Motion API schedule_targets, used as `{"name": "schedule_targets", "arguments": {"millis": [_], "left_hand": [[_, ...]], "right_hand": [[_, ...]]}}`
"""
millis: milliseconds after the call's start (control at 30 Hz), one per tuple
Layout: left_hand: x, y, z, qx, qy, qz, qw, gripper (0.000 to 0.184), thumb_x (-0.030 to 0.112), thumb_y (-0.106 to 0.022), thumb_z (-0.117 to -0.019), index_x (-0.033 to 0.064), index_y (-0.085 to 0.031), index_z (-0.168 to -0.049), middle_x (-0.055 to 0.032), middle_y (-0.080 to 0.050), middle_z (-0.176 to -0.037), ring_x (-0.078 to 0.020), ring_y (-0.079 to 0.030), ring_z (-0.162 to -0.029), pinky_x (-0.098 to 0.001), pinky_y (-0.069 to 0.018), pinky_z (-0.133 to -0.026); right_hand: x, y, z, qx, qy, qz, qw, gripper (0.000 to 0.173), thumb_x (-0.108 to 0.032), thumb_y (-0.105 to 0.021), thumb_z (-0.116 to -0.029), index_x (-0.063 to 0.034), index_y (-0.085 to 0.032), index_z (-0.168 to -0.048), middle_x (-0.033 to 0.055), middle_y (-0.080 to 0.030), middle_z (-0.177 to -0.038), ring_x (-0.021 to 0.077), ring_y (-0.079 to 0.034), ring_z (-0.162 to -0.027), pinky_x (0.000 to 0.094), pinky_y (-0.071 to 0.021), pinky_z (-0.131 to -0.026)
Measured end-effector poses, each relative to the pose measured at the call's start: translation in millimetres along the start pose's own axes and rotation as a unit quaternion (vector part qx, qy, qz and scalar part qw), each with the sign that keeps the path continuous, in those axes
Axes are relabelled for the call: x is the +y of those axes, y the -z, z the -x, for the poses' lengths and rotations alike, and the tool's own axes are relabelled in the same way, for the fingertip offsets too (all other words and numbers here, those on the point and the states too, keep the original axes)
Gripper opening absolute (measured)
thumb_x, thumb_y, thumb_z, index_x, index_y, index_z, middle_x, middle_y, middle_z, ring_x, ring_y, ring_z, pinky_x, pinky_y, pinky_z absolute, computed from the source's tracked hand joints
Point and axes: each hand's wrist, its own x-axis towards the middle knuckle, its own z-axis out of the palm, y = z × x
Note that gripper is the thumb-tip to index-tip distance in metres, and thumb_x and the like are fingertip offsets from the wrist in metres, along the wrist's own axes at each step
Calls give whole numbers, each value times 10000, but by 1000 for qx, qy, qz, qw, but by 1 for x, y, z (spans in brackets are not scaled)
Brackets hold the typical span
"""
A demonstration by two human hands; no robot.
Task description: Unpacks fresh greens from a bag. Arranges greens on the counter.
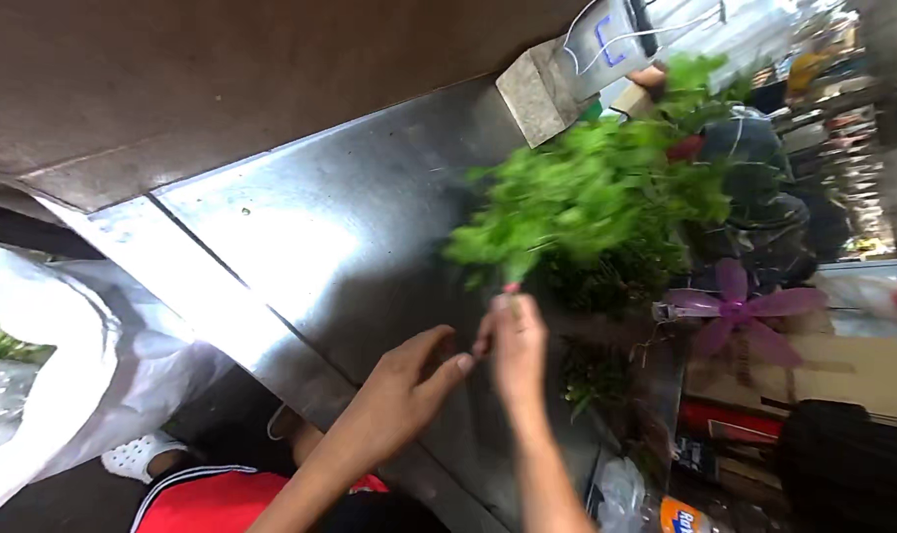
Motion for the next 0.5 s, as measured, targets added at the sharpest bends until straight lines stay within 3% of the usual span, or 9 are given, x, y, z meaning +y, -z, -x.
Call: {"name": "schedule_targets", "arguments": {"millis": [33,100,167,200,233,300,367,433,500], "left_hand": [[-15,-2,-4,-5,53,36,998,580,540,-473,-1041,97,-591,-1396,-63,-694,-1215,-134,-677,-1077,-389,-560,-964],[-48,-7,-3,48,153,118,980,466,483,-499,-1040,81,-675,-1196,-49,-705,-1008,-142,-679,-919,-401,-573,-854],[-74,-10,5,132,231,206,942,339,329,-537,-1060,36,-704,-1034,-49,-726,-885,-143,-693,-801,-350,-589,-746],[-83,-11,9,161,248,253,921,295,247,-520,-1075,10,-689,-1033,-59,-738,-875,-147,-702,-771,-323,-593,-706],[-90,-12,14,175,255,302,902,270,189,-491,-1087,-18,-662,-1057,-79,-738,-877,-165,-710,-762,-323,-604,-702],[-94,-12,20,168,254,384,872,251,135,-441,-1099,-43,-618,-1097,-112,-724,-874,-208,-725,-743,-367,-635,-724],[-90,-12,20,156,258,431,851,213,120,-467,-1087,-29,-618,-1084,-82,-676,-771,-201,-689,-641,-388,-637,-673],[-87,-11,17,130,269,472,829,173,115,-510,-1061,8,-646,-1048,4,-530,-597,-140,-570,-491,-378,-615,-589],[-90,-10,11,91,274,498,817,184,142,-523,-1053,46,-666,-988,70,-390,-505,-78,-434,-397,-323,-568,-503]], "right_hand": [[14,-31,26,-32,-28,0,999,269,-176,-499,-1061,65,-601,-1123,48,-634,-769,93,-634,-668,286,-578,-634],[31,-68,69,-135,-90,30,986,311,-147,-555,-1025,67,-620,-1241,144,-721,-995,176,-711,-906,381,-603,-848],[39,-68,80,-315,-127,68,938,473,-196,-556,-1038,20,-487,-1453,185,-681,-1232,237,-692,-1096,443,-563,-992],[42,-56,74,-399,-126,87,904,515,-223,-571,-1039,7,-467,-1488,194,-655,-1312,257,-667,-1177,463,-526,-1050],[46,-39,62,-430,-105,108,890,479,-224,-602,-1027,-2,-546,-1447,184,-668,-1310,254,-671,-1173,459,-527,-1046],[54,14,22,-335,-64,164,926,298,-193,-612,-1016,-28,-710,-1245,123,-725,-1193,183,-704,-1073,377,-569,-979],[68,80,-44,-157,-45,278,947,293,-150,-561,-1028,-16,-679,-1260,142,-690,-1241,215,-677,-1124,389,-557,-1001],[89,148,-112,-21,-51,438,898,361,-120,-550,-1008,-13,-633,-1342,238,-582,-1396,381,-559,-1302,548,-455,-1098],[113,200,-160,34,-128,534,835,512,-140,-584,-973,-16,-526,-1467,332,-402,-1534,551,-389,-1399,730,-326,-1103]]}}
